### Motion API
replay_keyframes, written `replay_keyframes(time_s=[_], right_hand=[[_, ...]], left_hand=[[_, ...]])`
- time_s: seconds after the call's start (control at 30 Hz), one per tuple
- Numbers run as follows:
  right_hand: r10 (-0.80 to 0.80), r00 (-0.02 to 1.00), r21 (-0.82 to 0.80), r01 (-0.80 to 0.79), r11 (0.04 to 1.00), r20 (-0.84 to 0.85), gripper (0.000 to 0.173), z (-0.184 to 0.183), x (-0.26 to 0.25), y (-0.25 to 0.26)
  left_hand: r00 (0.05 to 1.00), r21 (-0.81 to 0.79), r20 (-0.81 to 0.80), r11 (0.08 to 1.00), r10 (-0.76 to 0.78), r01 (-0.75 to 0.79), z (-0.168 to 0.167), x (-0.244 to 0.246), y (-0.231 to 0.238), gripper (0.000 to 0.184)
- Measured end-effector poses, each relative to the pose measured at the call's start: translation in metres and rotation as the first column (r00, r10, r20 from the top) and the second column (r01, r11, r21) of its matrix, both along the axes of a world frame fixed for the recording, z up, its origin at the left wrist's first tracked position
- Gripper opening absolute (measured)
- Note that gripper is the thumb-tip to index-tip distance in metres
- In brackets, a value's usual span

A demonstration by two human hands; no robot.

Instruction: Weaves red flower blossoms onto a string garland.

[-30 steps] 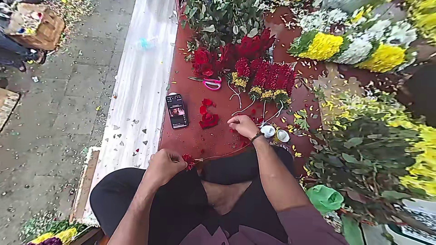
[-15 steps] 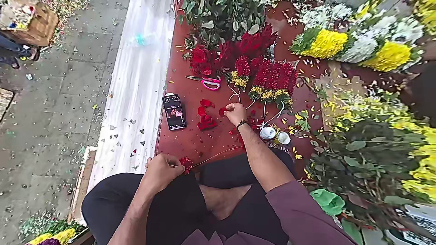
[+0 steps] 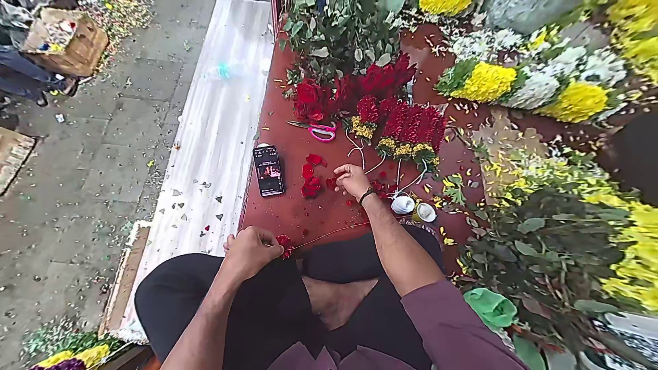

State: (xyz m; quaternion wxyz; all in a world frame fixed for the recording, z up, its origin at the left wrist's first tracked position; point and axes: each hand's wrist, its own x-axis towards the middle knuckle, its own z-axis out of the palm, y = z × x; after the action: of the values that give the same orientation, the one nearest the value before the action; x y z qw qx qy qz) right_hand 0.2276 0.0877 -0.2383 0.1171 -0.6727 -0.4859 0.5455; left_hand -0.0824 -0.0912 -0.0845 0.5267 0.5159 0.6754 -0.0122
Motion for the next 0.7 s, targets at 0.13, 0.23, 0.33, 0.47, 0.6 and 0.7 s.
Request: replay_keyframes(time_s=[0.13, 0.23, 0.33, 0.47, 0.6, 0.7], right_hand=[[-0.067, 0.998, -0.068, 0.066, 0.996, -0.016, 0.036, 0.001, 0.001, -0.007], [0.000, 0.992, -0.023, 0.003, 1.000, 0.125, 0.030, -0.012, 0.001, -0.005], [0.133, 0.944, 0.066, -0.160, 0.985, 0.301, 0.025, -0.021, 0.006, -0.003], [0.254, 0.902, 0.167, -0.327, 0.930, 0.350, 0.024, -0.009, 0.000, -0.005], [0.336, 0.846, 0.134, -0.422, 0.897, 0.414, 0.045, -0.020, -0.013, -0.009], [0.241, 0.846, 0.087, -0.317, 0.944, 0.476, 0.026, -0.019, -0.015, -0.004]], left_hand=[[1.000, 0.004, 0.020, 1.000, -0.017, 0.017, -0.002, 0.002, -0.001, 0.018], [1.000, 0.004, 0.018, 1.000, -0.009, 0.009, -0.002, 0.001, -0.002, 0.018], [1.000, 0.007, 0.024, 1.000, 0.018, -0.018, -0.001, 0.000, -0.002, 0.018], [1.000, 0.004, 0.021, 1.000, 0.010, -0.010, -0.002, 0.000, -0.002, 0.018], [1.000, -0.012, 0.011, 1.000, 0.002, -0.002, -0.004, 0.002, -0.001, 0.018], [1.000, -0.012, -0.008, 1.000, -0.013, 0.013, -0.003, 0.002, -0.001, 0.019]])
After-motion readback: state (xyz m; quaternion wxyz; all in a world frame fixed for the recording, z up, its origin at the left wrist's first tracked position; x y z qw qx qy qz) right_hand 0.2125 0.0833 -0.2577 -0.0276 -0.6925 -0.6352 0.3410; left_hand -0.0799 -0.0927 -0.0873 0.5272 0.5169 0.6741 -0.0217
